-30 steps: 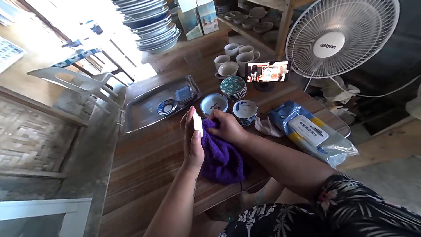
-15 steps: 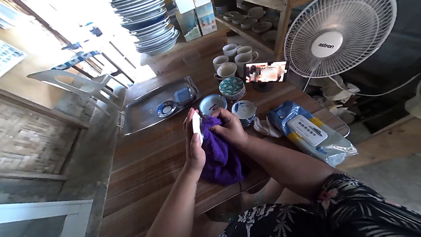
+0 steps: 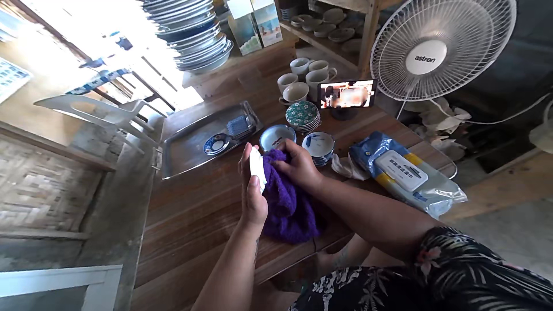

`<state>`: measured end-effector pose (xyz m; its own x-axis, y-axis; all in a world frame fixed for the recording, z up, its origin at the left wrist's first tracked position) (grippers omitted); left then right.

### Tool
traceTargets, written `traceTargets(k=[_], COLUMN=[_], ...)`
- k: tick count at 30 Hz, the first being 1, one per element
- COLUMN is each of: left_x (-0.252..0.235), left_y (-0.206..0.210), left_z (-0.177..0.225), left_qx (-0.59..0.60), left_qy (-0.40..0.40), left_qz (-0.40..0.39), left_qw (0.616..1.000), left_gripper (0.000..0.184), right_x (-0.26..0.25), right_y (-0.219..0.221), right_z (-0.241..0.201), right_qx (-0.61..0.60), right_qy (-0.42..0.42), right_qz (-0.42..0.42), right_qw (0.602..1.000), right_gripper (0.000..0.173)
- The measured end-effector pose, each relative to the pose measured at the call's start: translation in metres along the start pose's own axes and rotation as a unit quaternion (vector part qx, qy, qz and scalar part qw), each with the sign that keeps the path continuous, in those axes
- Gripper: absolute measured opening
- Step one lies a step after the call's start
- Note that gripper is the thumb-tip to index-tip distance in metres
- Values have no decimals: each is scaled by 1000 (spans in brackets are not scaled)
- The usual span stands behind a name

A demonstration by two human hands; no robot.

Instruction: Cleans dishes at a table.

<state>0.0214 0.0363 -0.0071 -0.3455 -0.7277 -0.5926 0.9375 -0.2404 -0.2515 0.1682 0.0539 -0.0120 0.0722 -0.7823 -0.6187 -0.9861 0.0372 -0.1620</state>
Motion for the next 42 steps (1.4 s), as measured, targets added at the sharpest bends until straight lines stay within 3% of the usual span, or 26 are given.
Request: traceTargets(k=[6, 10, 14, 20, 22, 26, 29, 36, 42], left_x=[-1, -2, 0, 4, 4, 4, 4, 0, -3], left_y=[-4, -8, -3, 8, 8, 6, 2, -10, -11], left_z=[-4, -5, -6, -8, -7, -6, -5, -5, -6], left_qx=[19, 27, 68, 69, 74, 78, 76, 76, 83], left_qy=[-25, -24, -17, -53, -54, -53, -54, -51, -35], left_qz=[11, 41, 71, 38, 36, 49, 74, 124, 105], left_qw=[999, 998, 995, 995, 995, 994, 993, 988, 990], left_gripper=[84, 86, 85, 91, 91, 96, 84, 62, 72], right_x=[4, 3, 1, -1, 2, 6, 7, 12, 10], right_y=[8, 14, 8, 0, 0, 4, 11, 25, 24], right_z=[-8, -5, 0, 3, -3, -13, -16, -13, -17], right_qx=[-113, -79, -29, -61, -51, -19, -16, 15, 12], right_qy=[-29, -4, 6, -27, -54, -114, -132, -106, -116], right_qz=[-47, -93, -63, 38, 47, 31, -7, -97, -85], right_qw=[992, 992, 998, 997, 996, 993, 991, 989, 990], right_gripper=[19, 19, 19, 33, 28, 20, 18, 48, 41])
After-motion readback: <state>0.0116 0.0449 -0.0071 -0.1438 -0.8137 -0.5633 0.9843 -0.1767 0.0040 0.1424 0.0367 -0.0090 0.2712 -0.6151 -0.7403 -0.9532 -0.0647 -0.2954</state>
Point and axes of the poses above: each hand's wrist, its own x-axis away from the middle knuckle, its own y-axis out of the palm, z = x × y, the point moved 4 cm from there along -x, towards the middle knuckle, and after that the axes turned 7 degrees about -z, right-handed, at the moved point
